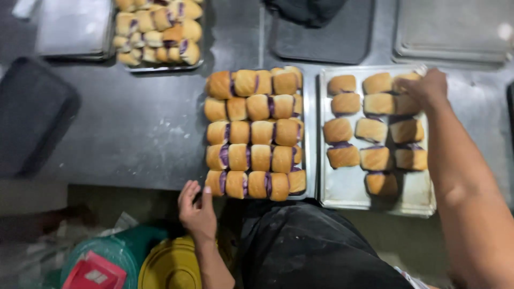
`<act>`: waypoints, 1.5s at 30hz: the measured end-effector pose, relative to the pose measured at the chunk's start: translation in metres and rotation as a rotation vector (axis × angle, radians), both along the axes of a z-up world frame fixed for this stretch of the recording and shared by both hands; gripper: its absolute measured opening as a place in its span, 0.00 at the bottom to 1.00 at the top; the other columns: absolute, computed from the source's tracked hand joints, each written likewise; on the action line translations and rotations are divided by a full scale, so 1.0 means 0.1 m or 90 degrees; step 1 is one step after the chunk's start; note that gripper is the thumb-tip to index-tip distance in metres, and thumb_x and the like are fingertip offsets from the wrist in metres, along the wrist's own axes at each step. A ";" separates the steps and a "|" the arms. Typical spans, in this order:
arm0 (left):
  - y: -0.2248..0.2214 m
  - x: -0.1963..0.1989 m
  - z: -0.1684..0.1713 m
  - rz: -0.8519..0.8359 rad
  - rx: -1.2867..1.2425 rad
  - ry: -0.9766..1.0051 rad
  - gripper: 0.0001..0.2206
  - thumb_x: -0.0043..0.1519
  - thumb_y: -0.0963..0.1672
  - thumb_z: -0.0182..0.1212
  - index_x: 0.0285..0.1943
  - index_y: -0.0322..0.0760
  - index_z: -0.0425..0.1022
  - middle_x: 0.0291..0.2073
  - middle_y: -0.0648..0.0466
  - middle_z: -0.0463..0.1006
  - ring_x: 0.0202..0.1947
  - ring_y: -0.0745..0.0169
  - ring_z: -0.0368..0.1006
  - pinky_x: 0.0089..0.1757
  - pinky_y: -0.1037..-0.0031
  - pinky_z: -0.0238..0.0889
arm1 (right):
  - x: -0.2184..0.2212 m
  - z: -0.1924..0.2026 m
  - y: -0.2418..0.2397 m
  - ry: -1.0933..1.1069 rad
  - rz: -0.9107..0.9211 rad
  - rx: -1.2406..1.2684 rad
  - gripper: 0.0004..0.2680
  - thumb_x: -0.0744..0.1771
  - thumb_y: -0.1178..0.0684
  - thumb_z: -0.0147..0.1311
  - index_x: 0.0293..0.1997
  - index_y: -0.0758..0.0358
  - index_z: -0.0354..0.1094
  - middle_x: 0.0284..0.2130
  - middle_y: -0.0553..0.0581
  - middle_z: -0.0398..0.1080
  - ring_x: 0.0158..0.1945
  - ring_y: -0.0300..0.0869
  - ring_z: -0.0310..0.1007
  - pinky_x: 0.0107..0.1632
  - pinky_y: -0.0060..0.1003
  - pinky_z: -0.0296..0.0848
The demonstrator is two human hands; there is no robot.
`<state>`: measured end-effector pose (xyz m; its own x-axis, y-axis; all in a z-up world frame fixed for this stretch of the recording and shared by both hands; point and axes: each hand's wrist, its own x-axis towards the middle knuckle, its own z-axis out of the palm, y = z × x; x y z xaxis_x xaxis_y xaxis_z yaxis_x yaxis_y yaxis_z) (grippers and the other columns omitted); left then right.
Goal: Transferring and arranging purple-filled bread rolls from one tray to another on a stainless steel bakery table.
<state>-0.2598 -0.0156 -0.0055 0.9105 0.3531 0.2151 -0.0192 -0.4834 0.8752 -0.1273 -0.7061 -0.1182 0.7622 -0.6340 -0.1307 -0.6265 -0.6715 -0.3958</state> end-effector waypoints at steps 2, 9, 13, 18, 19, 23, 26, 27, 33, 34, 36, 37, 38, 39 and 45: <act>0.03 -0.07 -0.11 0.024 0.001 -0.008 0.15 0.62 0.39 0.67 0.56 0.25 0.75 0.58 0.45 0.75 0.52 0.55 0.76 0.50 0.69 0.72 | 0.07 0.22 0.16 0.006 -0.031 -0.009 0.34 0.57 0.32 0.75 0.56 0.76 0.69 0.51 0.79 0.70 0.53 0.66 0.72 0.52 0.55 0.73; 0.16 0.00 -0.26 0.043 -0.027 0.030 0.13 0.62 0.40 0.66 0.54 0.26 0.77 0.57 0.44 0.76 0.50 0.55 0.78 0.51 0.68 0.72 | 0.08 0.29 0.25 0.019 -0.125 0.124 0.42 0.53 0.38 0.76 0.66 0.76 0.55 0.62 0.76 0.66 0.65 0.64 0.68 0.63 0.55 0.70; 0.31 0.08 -0.22 0.028 -0.040 0.023 0.13 0.62 0.40 0.66 0.54 0.26 0.76 0.58 0.45 0.76 0.50 0.55 0.78 0.51 0.69 0.72 | 0.00 0.43 0.58 0.017 -0.116 -0.005 0.40 0.53 0.40 0.77 0.67 0.67 0.57 0.63 0.73 0.60 0.66 0.65 0.60 0.63 0.62 0.64; 0.51 0.15 -0.32 0.011 -0.058 0.013 0.13 0.63 0.40 0.65 0.54 0.26 0.76 0.57 0.45 0.76 0.49 0.57 0.77 0.51 0.70 0.71 | -0.19 0.40 0.64 -0.146 -0.059 -0.321 0.32 0.59 0.46 0.73 0.65 0.65 0.57 0.58 0.69 0.61 0.62 0.64 0.59 0.57 0.64 0.62; 0.56 0.17 -0.32 0.012 -0.061 0.012 0.13 0.63 0.40 0.65 0.54 0.26 0.76 0.57 0.45 0.76 0.49 0.57 0.77 0.51 0.70 0.71 | -0.19 0.38 0.67 -0.148 -0.058 -0.323 0.32 0.59 0.46 0.73 0.65 0.65 0.57 0.58 0.69 0.61 0.62 0.64 0.59 0.57 0.64 0.62; 0.69 0.23 -0.39 0.013 -0.083 0.024 0.13 0.62 0.40 0.65 0.54 0.26 0.76 0.56 0.45 0.77 0.46 0.59 0.77 0.50 0.71 0.71 | 0.06 0.39 0.80 -0.445 0.084 0.077 0.36 0.63 0.50 0.74 0.73 0.68 0.46 0.62 0.64 0.58 0.64 0.53 0.65 0.62 0.52 0.70; 0.69 0.27 -0.50 -0.008 -0.093 0.037 0.13 0.63 0.40 0.65 0.54 0.26 0.77 0.56 0.46 0.77 0.46 0.60 0.77 0.50 0.71 0.71 | 0.37 0.78 1.51 -0.424 0.354 0.134 0.38 0.63 0.53 0.74 0.78 0.67 0.44 0.62 0.64 0.60 0.66 0.50 0.67 0.67 0.49 0.69; 0.72 0.33 -0.52 -0.028 -0.095 0.039 0.12 0.63 0.40 0.65 0.54 0.26 0.77 0.56 0.46 0.77 0.46 0.60 0.77 0.50 0.71 0.71 | 0.48 0.95 1.88 -0.390 0.467 0.118 0.40 0.60 0.53 0.74 0.79 0.63 0.46 0.61 0.64 0.62 0.65 0.51 0.68 0.68 0.49 0.68; 0.76 0.49 -0.31 -0.074 -0.115 0.040 0.13 0.62 0.40 0.65 0.54 0.27 0.76 0.57 0.46 0.77 0.46 0.61 0.77 0.49 0.72 0.71 | 1.02 1.63 3.32 -0.142 0.581 -0.045 0.43 0.55 0.54 0.72 0.77 0.55 0.44 0.59 0.64 0.67 0.62 0.59 0.64 0.64 0.58 0.60; 0.82 0.49 -0.32 -0.076 -0.114 0.037 0.13 0.62 0.40 0.65 0.54 0.27 0.76 0.57 0.46 0.77 0.46 0.61 0.77 0.49 0.72 0.71 | 1.07 1.56 3.35 -0.144 0.579 -0.047 0.43 0.55 0.54 0.72 0.77 0.55 0.44 0.59 0.64 0.67 0.62 0.59 0.64 0.64 0.58 0.60; 0.93 0.42 -0.35 -0.056 -0.106 0.026 0.13 0.63 0.40 0.65 0.54 0.27 0.76 0.56 0.46 0.78 0.45 0.62 0.77 0.49 0.72 0.71 | 1.16 1.42 3.44 -0.077 0.620 -0.028 0.42 0.57 0.50 0.71 0.78 0.52 0.42 0.59 0.63 0.67 0.63 0.58 0.62 0.60 0.61 0.60; 1.00 0.37 -0.37 -0.052 -0.108 0.025 0.13 0.63 0.40 0.65 0.54 0.27 0.76 0.56 0.46 0.78 0.45 0.62 0.77 0.49 0.72 0.71 | 1.18 1.42 3.45 -0.077 0.624 -0.030 0.42 0.57 0.50 0.71 0.78 0.52 0.42 0.59 0.63 0.67 0.63 0.58 0.62 0.60 0.61 0.60; 1.06 0.33 -0.40 -0.033 -0.111 0.026 0.12 0.63 0.40 0.65 0.54 0.28 0.77 0.55 0.47 0.78 0.46 0.62 0.77 0.49 0.73 0.71 | 1.20 1.41 3.45 -0.067 0.624 -0.046 0.42 0.57 0.50 0.71 0.78 0.52 0.42 0.60 0.62 0.67 0.63 0.59 0.62 0.60 0.61 0.60; 1.11 0.28 -0.43 -0.015 -0.114 0.029 0.12 0.63 0.40 0.65 0.54 0.28 0.77 0.55 0.47 0.79 0.46 0.63 0.77 0.49 0.73 0.71 | 1.21 1.40 3.43 -0.055 0.623 -0.062 0.42 0.56 0.50 0.71 0.77 0.51 0.42 0.60 0.61 0.67 0.63 0.59 0.63 0.59 0.61 0.60; 1.18 0.09 -0.41 0.041 -0.089 0.070 0.12 0.64 0.41 0.65 0.54 0.28 0.78 0.53 0.47 0.80 0.45 0.63 0.75 0.48 0.73 0.69 | 1.02 1.30 2.54 -0.204 0.564 -0.047 0.28 0.61 0.48 0.69 0.68 0.57 0.66 0.58 0.66 0.71 0.59 0.59 0.70 0.61 0.50 0.69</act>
<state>-0.2507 0.1023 -0.0465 0.9006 0.4303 0.0609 0.1063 -0.3539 0.9292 -0.0248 -0.4517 0.0123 0.9629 0.1951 0.1863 0.2555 -0.8809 -0.3983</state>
